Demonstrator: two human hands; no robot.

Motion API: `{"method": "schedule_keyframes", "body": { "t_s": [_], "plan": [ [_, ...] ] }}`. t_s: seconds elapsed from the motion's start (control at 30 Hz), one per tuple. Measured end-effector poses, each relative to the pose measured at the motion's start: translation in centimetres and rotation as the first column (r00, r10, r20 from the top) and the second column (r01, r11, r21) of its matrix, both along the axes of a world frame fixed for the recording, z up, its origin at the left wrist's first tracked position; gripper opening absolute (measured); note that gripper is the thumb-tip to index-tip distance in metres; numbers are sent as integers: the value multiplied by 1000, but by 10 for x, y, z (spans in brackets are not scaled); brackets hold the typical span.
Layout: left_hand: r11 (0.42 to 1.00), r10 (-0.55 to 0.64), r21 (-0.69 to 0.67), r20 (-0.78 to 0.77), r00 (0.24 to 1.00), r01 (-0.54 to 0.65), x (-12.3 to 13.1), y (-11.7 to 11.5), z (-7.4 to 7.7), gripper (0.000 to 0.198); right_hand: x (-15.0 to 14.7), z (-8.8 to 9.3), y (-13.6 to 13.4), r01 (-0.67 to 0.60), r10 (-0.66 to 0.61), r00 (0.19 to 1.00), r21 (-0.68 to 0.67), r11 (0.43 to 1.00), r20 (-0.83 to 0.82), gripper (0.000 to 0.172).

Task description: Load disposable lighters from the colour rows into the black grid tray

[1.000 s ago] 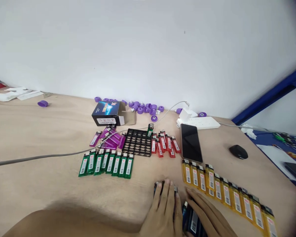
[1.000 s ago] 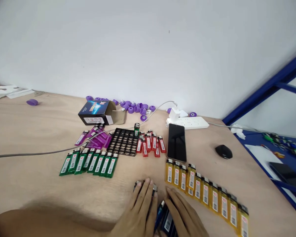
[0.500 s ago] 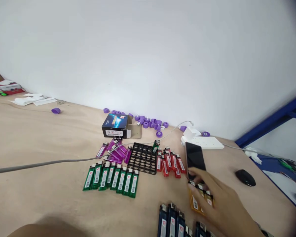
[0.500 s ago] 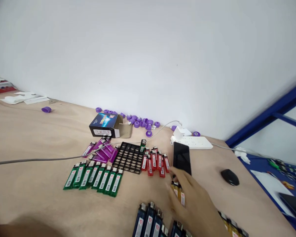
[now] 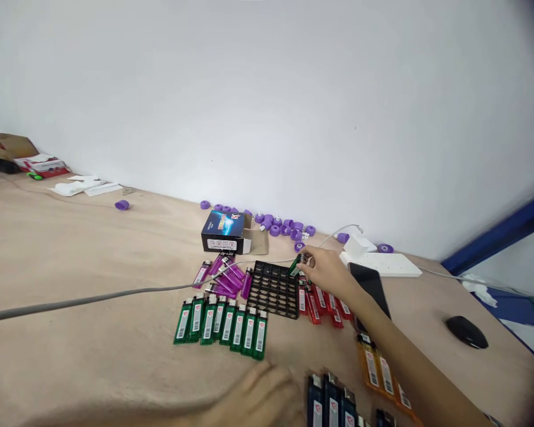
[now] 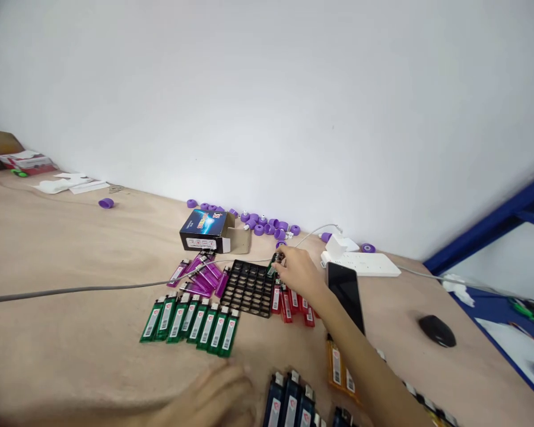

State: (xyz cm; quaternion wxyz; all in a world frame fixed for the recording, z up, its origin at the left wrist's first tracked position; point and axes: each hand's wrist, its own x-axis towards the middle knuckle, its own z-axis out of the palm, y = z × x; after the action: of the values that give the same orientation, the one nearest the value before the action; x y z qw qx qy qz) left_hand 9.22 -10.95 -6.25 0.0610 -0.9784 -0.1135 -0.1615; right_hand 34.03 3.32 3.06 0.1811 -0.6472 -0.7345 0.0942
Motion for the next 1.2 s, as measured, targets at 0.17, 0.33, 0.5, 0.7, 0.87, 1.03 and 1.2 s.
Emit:
{"method": "schedule_keyframes", "body": {
  "t_s": [0.17,0.33,0.5,0.7,0.87,1.03,1.2],
  "plan": [
    [956,233,-165,-64,970,-241,-37,35,16,83,6,31,-27,68,-55,985,73,995,-164,26],
    [924,327,-186,-66,943,-334,-52,40,19,80,-18,18,-78,-255,86,889,-331,909,-450,25],
    [927,318,-193,-47,947,-321,-51,39,13,79,-46,-22,-97,-259,88,910,-387,885,-406,25],
    [912,354,-191,-83,931,-364,-48,37,13,75,-57,-31,-93,-159,9,919,-349,924,-395,30],
    [909,354,-198,-95,931,-366,-46,35,14,75,-55,-40,-94,-132,-45,895,-361,923,-443,26],
    [934,329,-159,44,943,-319,-48,32,16,58,-54,-40,-92,-109,-49,892,-321,941,-448,17],
    [973,225,-121,318,921,-196,-46,28,26,32,-73,-33,-83,-152,40,906,-234,960,-422,18]
  ]
}}
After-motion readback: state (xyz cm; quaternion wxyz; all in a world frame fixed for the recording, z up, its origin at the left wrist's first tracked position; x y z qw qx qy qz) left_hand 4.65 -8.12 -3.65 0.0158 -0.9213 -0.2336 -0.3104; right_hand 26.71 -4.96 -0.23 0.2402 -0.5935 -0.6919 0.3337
